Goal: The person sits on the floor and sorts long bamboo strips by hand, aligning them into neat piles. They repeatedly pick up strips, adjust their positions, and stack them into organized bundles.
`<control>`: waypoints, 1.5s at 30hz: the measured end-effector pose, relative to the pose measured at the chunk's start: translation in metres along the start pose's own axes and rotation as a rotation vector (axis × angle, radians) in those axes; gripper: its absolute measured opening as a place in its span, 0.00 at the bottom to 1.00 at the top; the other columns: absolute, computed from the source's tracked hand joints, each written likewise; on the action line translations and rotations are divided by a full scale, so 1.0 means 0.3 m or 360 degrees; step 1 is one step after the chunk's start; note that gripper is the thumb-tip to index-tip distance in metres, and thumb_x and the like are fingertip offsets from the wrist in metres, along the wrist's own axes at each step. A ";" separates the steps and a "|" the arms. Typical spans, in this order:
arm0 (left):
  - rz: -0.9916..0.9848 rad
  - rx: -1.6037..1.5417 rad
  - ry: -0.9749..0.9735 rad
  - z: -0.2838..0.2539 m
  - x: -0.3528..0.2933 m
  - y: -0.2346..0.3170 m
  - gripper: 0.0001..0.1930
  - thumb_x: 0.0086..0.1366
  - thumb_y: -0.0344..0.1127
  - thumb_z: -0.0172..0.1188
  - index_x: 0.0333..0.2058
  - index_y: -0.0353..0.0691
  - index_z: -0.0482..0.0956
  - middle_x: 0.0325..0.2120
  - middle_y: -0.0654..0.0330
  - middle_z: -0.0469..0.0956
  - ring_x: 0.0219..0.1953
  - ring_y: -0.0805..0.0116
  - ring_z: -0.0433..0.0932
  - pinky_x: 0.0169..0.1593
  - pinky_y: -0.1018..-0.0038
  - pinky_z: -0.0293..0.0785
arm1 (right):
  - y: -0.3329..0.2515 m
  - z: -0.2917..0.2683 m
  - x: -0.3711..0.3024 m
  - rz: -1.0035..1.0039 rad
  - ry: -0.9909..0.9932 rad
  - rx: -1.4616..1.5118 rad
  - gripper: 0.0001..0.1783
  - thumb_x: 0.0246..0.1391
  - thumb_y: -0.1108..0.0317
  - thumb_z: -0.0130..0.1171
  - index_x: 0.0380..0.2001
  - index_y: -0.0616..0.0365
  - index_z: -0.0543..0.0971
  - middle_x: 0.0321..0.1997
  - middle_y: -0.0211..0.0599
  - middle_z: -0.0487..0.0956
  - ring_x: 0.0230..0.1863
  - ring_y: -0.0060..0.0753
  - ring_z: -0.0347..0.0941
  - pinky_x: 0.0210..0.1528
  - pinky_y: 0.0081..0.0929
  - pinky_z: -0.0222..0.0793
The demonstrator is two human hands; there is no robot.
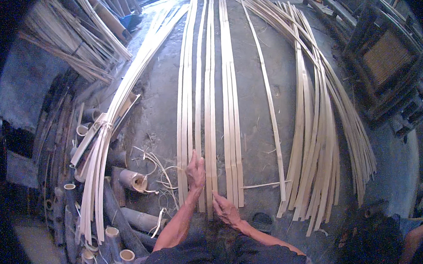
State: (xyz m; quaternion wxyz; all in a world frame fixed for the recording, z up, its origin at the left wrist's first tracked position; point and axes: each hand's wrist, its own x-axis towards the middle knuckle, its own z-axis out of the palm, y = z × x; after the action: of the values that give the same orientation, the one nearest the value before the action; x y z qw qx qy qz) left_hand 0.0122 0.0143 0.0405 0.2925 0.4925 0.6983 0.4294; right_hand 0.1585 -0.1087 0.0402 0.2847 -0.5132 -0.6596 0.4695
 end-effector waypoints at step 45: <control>0.0079 0.0346 -0.0265 -0.046 0.023 -0.102 0.27 0.60 0.31 0.53 0.58 0.28 0.63 0.29 0.43 0.71 0.33 0.49 0.73 0.37 0.60 0.69 | 0.035 0.132 0.130 -0.0012 -0.0318 0.0062 0.27 0.52 0.70 0.53 0.57 0.55 0.64 0.23 0.41 0.65 0.24 0.39 0.61 0.28 0.32 0.63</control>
State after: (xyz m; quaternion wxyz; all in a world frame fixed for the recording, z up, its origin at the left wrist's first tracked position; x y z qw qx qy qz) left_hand -0.0149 0.0119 0.0197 0.2837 0.5723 0.7016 0.3158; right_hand 0.1167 -0.0846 0.0106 0.2292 -0.4556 -0.6774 0.5301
